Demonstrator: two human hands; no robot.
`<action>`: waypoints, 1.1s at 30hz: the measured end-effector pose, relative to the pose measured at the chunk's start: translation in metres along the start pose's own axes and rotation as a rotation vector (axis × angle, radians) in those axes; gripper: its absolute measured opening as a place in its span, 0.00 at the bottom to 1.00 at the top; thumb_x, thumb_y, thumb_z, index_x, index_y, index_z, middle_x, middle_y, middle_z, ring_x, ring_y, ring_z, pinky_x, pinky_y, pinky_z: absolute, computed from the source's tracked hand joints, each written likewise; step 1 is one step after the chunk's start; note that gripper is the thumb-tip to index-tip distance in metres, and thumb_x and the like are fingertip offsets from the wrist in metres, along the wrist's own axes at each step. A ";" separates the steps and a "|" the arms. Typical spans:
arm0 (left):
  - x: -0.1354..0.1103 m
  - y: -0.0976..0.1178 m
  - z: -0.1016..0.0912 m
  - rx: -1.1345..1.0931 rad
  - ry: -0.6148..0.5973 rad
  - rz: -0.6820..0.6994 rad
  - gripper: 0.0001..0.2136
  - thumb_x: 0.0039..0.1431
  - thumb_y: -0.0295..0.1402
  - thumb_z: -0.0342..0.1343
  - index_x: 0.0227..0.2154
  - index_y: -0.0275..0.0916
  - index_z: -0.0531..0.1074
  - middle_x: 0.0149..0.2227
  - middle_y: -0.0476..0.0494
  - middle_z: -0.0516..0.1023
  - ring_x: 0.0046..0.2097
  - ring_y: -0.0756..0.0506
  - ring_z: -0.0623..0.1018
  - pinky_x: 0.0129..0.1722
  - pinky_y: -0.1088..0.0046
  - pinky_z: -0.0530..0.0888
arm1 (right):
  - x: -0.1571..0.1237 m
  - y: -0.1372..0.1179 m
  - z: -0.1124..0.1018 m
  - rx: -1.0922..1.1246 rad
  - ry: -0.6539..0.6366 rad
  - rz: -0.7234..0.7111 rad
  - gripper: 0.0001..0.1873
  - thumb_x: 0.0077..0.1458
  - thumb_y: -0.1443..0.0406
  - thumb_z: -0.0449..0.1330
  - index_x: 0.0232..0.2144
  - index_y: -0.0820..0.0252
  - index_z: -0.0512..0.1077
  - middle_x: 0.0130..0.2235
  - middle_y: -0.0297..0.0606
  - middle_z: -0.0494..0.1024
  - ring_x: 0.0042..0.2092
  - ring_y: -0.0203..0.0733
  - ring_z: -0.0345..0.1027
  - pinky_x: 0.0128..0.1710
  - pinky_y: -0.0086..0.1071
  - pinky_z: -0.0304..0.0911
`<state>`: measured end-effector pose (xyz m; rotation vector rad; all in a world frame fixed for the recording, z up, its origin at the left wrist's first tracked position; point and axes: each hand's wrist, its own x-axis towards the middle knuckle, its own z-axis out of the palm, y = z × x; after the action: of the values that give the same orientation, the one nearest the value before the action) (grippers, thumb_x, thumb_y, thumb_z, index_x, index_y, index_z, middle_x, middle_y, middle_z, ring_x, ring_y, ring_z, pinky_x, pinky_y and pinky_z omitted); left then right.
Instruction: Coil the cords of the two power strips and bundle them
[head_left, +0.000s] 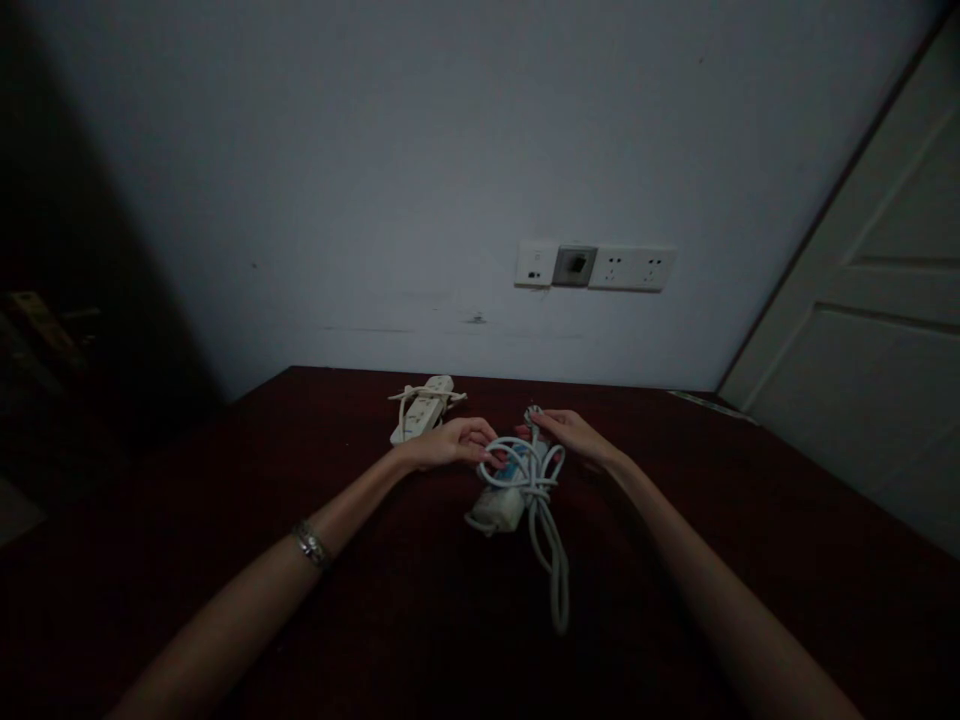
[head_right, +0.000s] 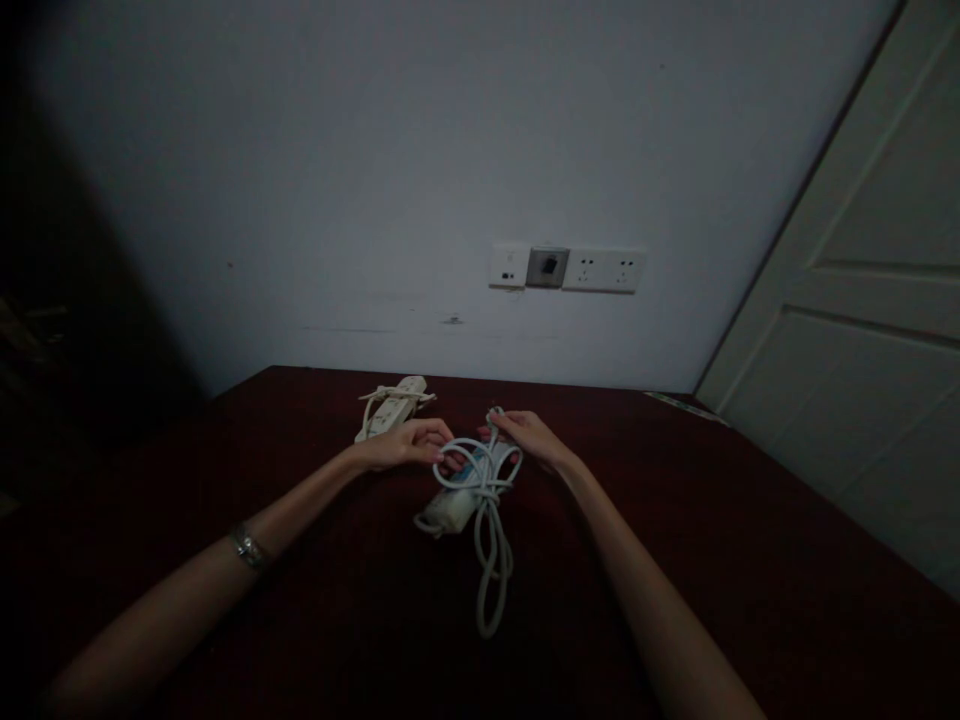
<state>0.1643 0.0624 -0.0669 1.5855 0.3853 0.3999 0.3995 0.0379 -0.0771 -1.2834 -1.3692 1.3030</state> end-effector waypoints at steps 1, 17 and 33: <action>0.002 -0.001 0.000 0.026 0.015 -0.002 0.16 0.47 0.34 0.62 0.35 0.35 0.63 0.37 0.41 0.75 0.40 0.46 0.75 0.41 0.67 0.68 | 0.000 0.000 -0.001 -0.001 -0.009 -0.008 0.16 0.52 0.55 0.57 0.34 0.65 0.68 0.41 0.50 0.76 0.31 0.38 0.72 0.13 0.20 0.55; 0.002 0.013 0.047 1.342 0.373 0.168 0.09 0.62 0.32 0.40 0.39 0.38 0.64 0.41 0.41 0.66 0.40 0.45 0.69 0.38 0.69 0.67 | -0.002 0.002 -0.003 -0.140 -0.104 -0.193 0.22 0.46 0.53 0.60 0.36 0.60 0.57 0.28 0.32 0.75 0.20 0.28 0.63 0.13 0.20 0.52; -0.008 0.038 0.053 0.979 0.023 -0.080 0.38 0.35 0.47 0.62 0.50 0.34 0.57 0.49 0.35 0.63 0.49 0.36 0.67 0.46 0.63 0.65 | -0.011 -0.014 0.011 0.000 0.177 -0.001 0.16 0.43 0.63 0.66 0.31 0.61 0.63 0.23 0.31 0.71 0.20 0.30 0.66 0.12 0.19 0.60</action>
<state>0.1825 0.0105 -0.0318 2.5011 0.7259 0.1573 0.3886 0.0267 -0.0637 -1.3636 -1.2461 1.1586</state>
